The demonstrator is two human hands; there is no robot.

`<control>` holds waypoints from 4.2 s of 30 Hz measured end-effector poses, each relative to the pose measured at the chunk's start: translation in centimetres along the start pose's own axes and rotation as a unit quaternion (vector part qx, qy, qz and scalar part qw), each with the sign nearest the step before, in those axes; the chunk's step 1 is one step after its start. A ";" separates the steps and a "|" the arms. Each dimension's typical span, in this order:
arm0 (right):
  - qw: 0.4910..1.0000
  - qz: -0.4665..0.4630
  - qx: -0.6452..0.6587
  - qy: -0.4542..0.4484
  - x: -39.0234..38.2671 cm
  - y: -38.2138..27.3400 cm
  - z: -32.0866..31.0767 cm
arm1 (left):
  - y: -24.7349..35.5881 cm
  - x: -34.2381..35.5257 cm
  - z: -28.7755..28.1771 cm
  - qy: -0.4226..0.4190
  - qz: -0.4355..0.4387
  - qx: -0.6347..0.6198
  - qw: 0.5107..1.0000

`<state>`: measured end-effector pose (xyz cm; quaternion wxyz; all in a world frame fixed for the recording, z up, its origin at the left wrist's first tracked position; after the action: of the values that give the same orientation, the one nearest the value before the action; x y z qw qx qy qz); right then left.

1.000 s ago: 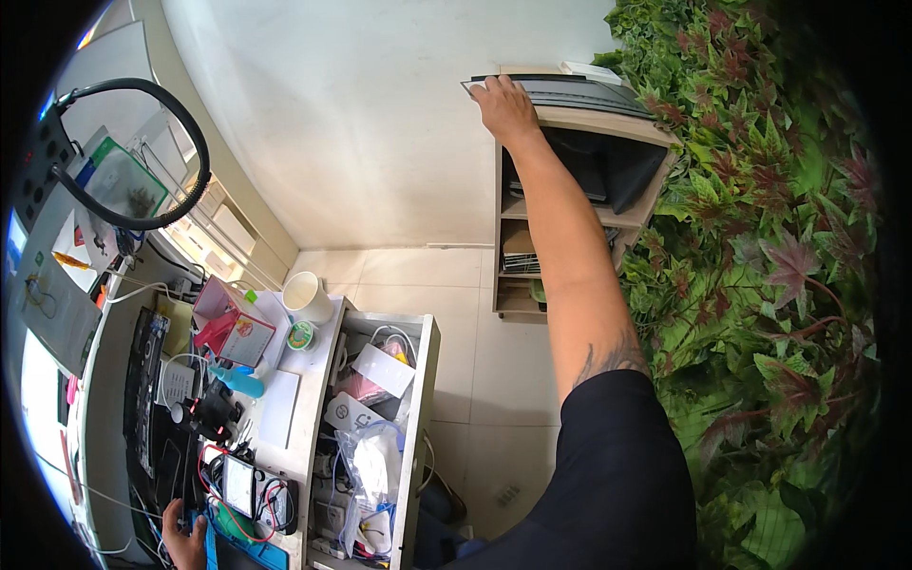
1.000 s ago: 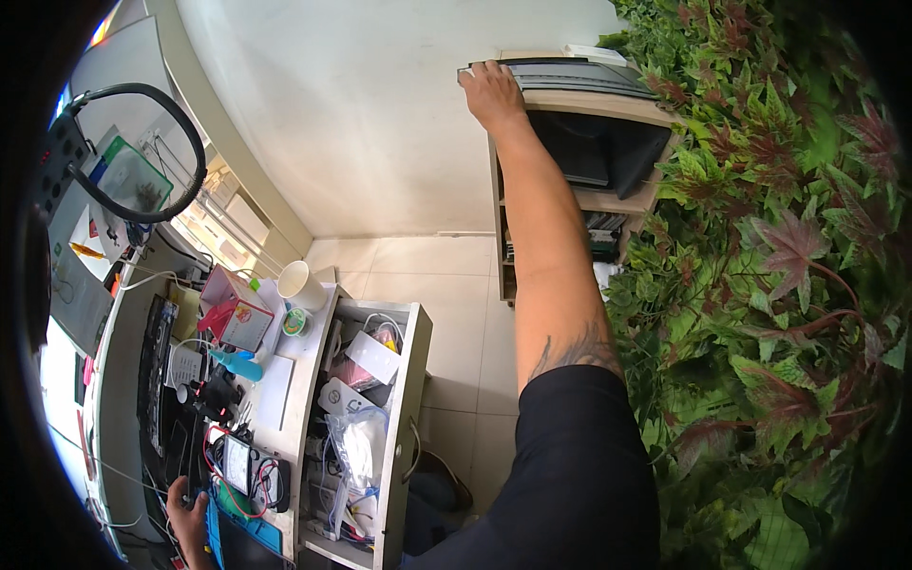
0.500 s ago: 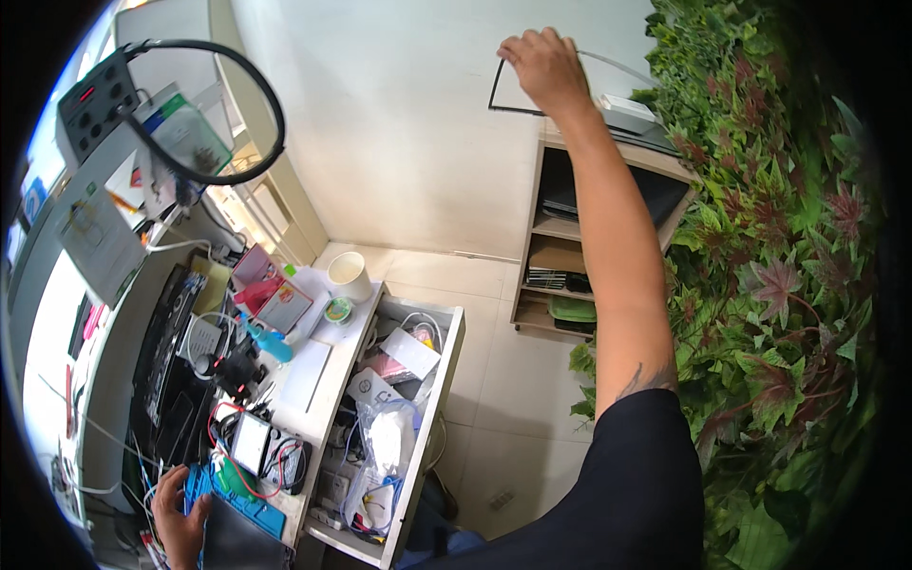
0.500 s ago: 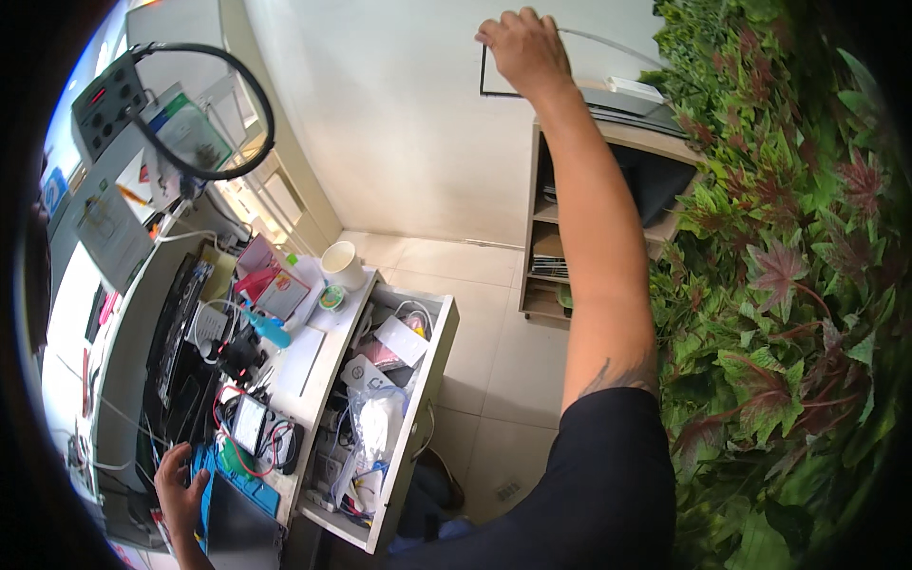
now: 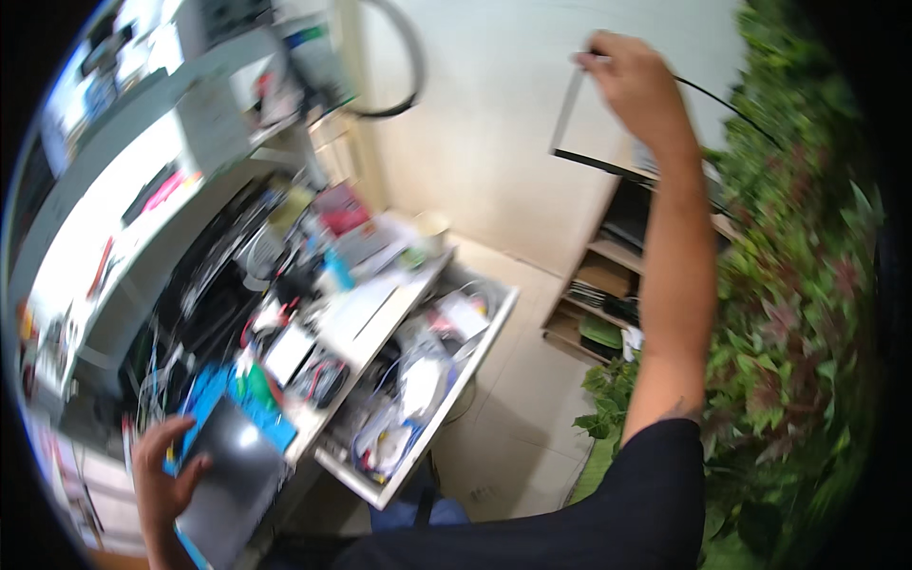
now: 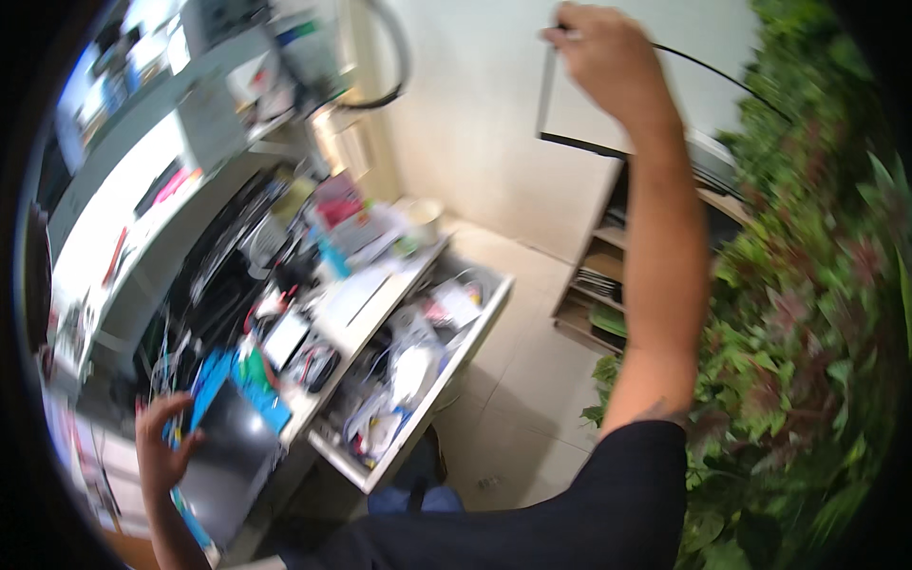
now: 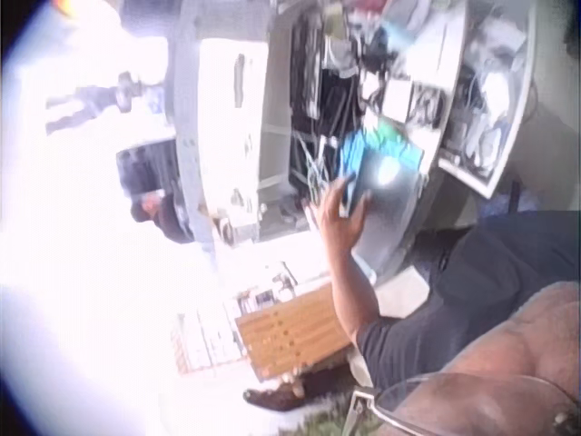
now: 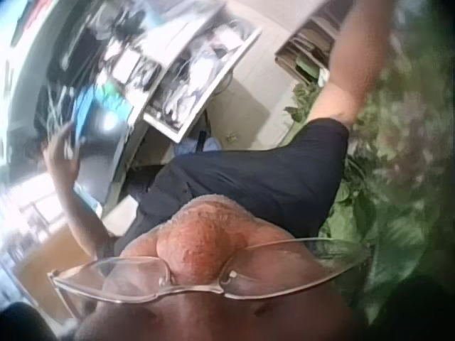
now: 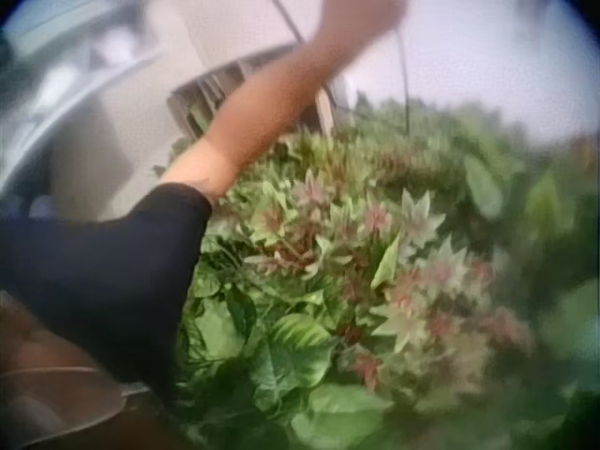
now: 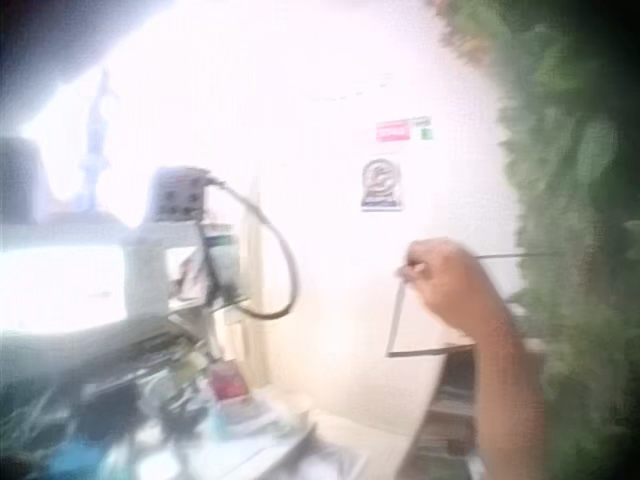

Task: The person detaches internal components from the base of a laptop, lifts the main board away, and then fits a replacement screen panel into the upper assembly.

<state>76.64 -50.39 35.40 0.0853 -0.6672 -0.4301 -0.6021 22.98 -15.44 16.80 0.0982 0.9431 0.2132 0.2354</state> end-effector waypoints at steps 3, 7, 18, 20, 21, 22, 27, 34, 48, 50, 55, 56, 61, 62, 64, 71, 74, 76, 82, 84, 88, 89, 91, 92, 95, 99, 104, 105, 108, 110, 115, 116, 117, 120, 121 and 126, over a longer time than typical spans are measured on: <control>0.994 -0.052 0.094 -0.028 1.7 -5.7 -4.7 | 1.2 -0.8 -1.0 0.010 0.035 -0.046 0.998; 0.962 -0.088 0.251 -0.064 2.4 -9.5 -10.9 | 4.9 -0.7 -4.5 0.017 0.083 -0.097 0.992; 0.632 -0.164 0.757 0.023 15.6 -33.4 -15.5 | 2.5 -10.5 -12.6 0.134 0.004 -0.215 0.967; 0.580 -0.097 0.808 0.026 17.6 -39.2 -17.5 | 0.4 -10.6 -11.9 0.129 -0.028 -0.254 0.958; 0.521 -0.072 0.850 0.034 18.7 -42.7 -18.6 | -2.2 -12.3 -11.9 0.129 -0.072 -0.245 0.958; 0.507 -0.048 0.860 0.037 19.8 -42.7 -19.8 | -2.9 -10.3 -10.7 0.114 -0.067 -0.260 0.956; 0.180 0.041 0.983 0.002 22.5 -51.7 -18.5 | -11.5 -14.3 -5.5 0.117 -0.270 -0.290 0.911; -0.030 0.167 0.985 0.011 23.5 -54.8 -11.8 | -12.8 -18.0 0.9 0.061 -0.348 -0.531 0.770; -0.178 0.076 0.915 -0.355 5.7 -63.6 -2.5 | -19.0 -25.0 -7.9 0.347 -0.300 -0.533 0.711; 0.052 0.176 0.887 -0.423 -2.5 -63.5 0.6 | -21.8 -26.3 -6.6 0.342 -0.319 -0.536 0.703; 0.204 0.378 0.792 -0.435 -15.5 -61.5 -1.6 | -25.3 -29.2 -4.5 0.333 -0.354 -0.528 0.697; 0.292 0.378 0.775 -0.413 -16.9 -60.5 -2.3 | -25.8 -29.8 -4.4 0.338 -0.356 -0.521 0.698; 0.575 0.328 0.637 -0.396 -19.6 -61.6 -8.3 | -26.7 -32.2 -3.9 0.357 -0.351 -0.504 0.704; 0.573 0.338 0.637 -0.390 -20.2 -62.2 -8.4 | -26.8 -32.4 -3.8 0.360 -0.348 -0.504 0.704; 0.563 0.361 0.653 -0.354 -20.8 -62.1 -8.2 | -26.7 -32.5 -3.4 0.361 -0.351 -0.499 0.705; 0.615 0.289 0.648 -0.344 -17.7 -59.8 -6.8 | -26.5 -32.7 -3.3 0.372 -0.353 -0.506 0.694; 0.599 0.283 0.646 -0.379 -18.6 -59.8 -5.9 | -26.4 -32.6 -3.2 0.368 -0.353 -0.506 0.696; 0.548 0.356 0.639 -0.405 -20.3 -59.6 -5.1 | -26.7 -32.9 -3.1 0.362 -0.346 -0.512 0.698; 0.574 0.347 0.643 -0.370 -20.9 -59.4 -5.4 | -26.6 -33.5 -3.1 0.379 -0.352 -0.497 0.696; 0.613 0.302 0.646 -0.339 -19.3 -59.4 -6.3 | -26.6 -33.6 -3.2 0.379 -0.351 -0.489 0.703; 0.683 0.170 0.647 -0.295 -15.3 -59.9 -8.1 | -26.5 -33.9 -3.4 0.370 -0.341 -0.486 0.715; 0.695 0.136 0.646 -0.284 -14.5 -60.1 -8.3 | -26.4 -33.8 -3.4 0.369 -0.338 -0.488 0.715; 0.694 0.089 0.648 -0.300 -13.5 -60.4 -7.9 | -26.2 -33.5 -3.2 0.381 -0.349 -0.483 0.707; 0.693 0.066 0.648 -0.309 -13.1 -60.6 -7.7 | -26.1 -33.4 -3.1 0.387 -0.355 -0.481 0.702; 0.659 0.040 0.666 -0.346 -12.7 -61.5 -6.5 | -26.0 -33.5 -3.0 0.384 -0.348 -0.484 0.705; 0.606 0.018 0.661 -0.442 -12.7 -62.4 -4.0 | -25.8 -33.7 -2.8 0.375 -0.352 -0.482 0.710; 0.465 0.071 0.611 -0.637 -16.1 -63.3 0.7 | -25.8 -32.2 -3.4 0.378 -0.354 -0.474 0.712; 0.446 0.051 0.620 -0.643 -16.7 -63.5 1.2 | -25.7 -31.5 -3.4 0.373 -0.352 -0.480 0.712; 0.405 0.031 0.656 -0.636 -16.7 -63.9 1.5 | -26.0 -29.3 -3.3 0.364 -0.339 -0.484 0.720; 0.418 0.026 0.653 -0.631 -15.9 -64.1 1.5 | -26.4 -28.1 -2.9 0.349 -0.350 -0.488 0.719; 0.476 -0.030 0.667 -0.572 -14.3 -63.2 0.6 | -27.0 -23.3 -1.0 0.308 -0.423 -0.467 0.712; 0.473 -0.031 0.659 -0.584 -14.2 -63.1 0.4 | -27.1 -22.5 -0.7 0.296 -0.418 -0.472 0.718; 0.460 -0.013 0.674 -0.577 -14.1 -63.2 0.3 | -27.5 -22.1 -0.8 0.296 -0.413 -0.472 0.720; 0.476 -0.033 0.662 -0.577 -14.1 -63.0 0.1 | -28.3 -21.1 -0.2 0.299 -0.391 -0.478 0.728; 0.463 -0.017 0.663 -0.589 -14.6 -62.9 0.2 | -28.3 -20.8 0.0 0.299 -0.382 -0.482 0.730; 0.457 -0.016 0.671 -0.583 -14.5 -62.7 0.3 | -29.7 -20.8 0.6 0.307 -0.368 -0.462 0.746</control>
<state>35.84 -18.42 -2.70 0.2266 -0.5920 -0.6612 0.4012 -3.89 1.60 -0.53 0.5298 0.5076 0.4277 0.5279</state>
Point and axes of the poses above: each hand's wrist, its own x-axis towards the middle knuckle, its own z-axis out of the palm, y = z × x, the point moved 10 cm from there along x, towards the middle knuckle, and after that the axes turned 4 degrees about y, right-handed, at the moved point
